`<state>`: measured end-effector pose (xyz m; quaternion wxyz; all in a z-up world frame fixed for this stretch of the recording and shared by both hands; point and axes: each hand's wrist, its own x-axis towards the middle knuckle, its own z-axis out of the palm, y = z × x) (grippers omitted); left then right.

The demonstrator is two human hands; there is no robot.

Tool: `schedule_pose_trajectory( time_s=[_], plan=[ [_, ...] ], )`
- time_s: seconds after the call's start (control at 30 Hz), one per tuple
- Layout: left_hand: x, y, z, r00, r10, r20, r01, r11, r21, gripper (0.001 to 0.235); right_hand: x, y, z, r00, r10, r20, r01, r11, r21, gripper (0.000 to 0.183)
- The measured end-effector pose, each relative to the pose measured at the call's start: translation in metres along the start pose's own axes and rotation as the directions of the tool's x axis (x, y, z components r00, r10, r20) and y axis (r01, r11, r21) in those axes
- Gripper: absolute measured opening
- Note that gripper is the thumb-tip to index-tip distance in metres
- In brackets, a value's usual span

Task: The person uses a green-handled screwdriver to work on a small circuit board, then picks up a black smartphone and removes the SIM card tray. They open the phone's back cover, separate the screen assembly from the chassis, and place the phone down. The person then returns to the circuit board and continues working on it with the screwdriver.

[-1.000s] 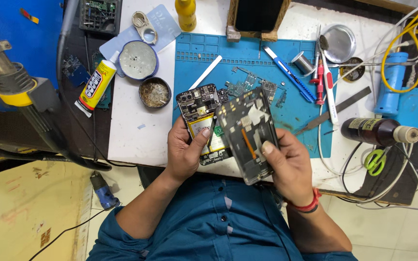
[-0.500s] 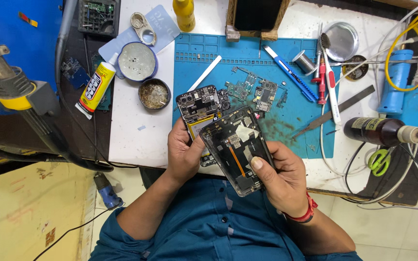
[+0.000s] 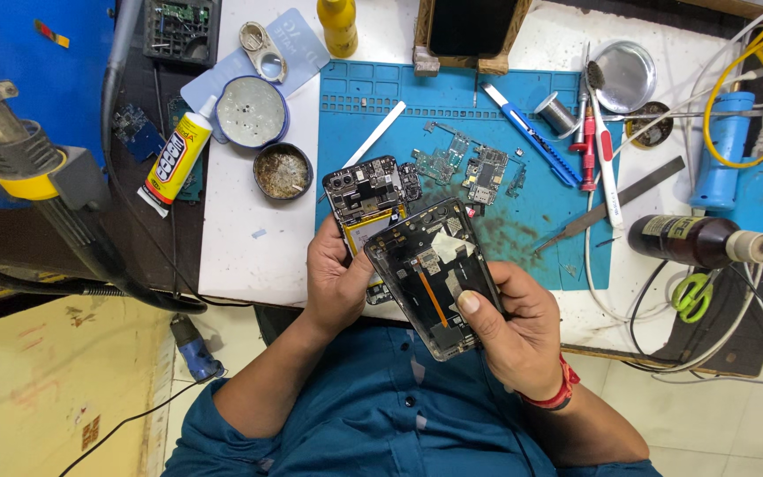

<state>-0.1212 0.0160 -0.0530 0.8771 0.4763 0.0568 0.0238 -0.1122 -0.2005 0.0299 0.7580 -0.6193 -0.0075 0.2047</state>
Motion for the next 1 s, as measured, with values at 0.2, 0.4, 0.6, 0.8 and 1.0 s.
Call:
schedule_pose_trajectory(
  time_s=[0.2, 0.4, 0.6, 0.8, 1.0],
  plan=[
    [-0.0007, -0.0009, -0.0011, 1.000, 0.005, 0.011, -0.005, 1.000, -0.005, 0.025, -0.0040, -0.0014, 0.0012, 0.998, -0.064, 0.005, 0.064, 0.995, -0.076, 0.019],
    [-0.0014, -0.0025, -0.0011, 1.000, 0.008, 0.001, -0.008, 1.000, -0.004, 0.028, -0.0058, -0.0030, 0.0013, 0.991, -0.133, 0.007, 0.131, 0.968, -0.215, 0.019],
    [-0.0014, -0.0033, -0.0019, 1.000, 0.014, 0.004, -0.014, 1.000, 0.005, 0.028, -0.0044, -0.0044, 0.0023, 0.983, -0.184, 0.013, 0.179, 0.932, -0.316, 0.018],
    [-0.0018, -0.0036, -0.0012, 1.000, 0.004, -0.009, -0.004, 1.000, 0.010, 0.028, -0.0035, -0.0067, 0.0027, 0.979, -0.200, 0.028, 0.198, 0.921, -0.334, 0.018],
    [-0.0005, -0.0005, 0.0001, 1.000, -0.004, -0.009, 0.004, 1.000, 0.023, 0.029, -0.0040, -0.0017, 0.0007, 0.983, -0.184, 0.017, 0.179, 0.926, -0.332, 0.018]
  ],
)
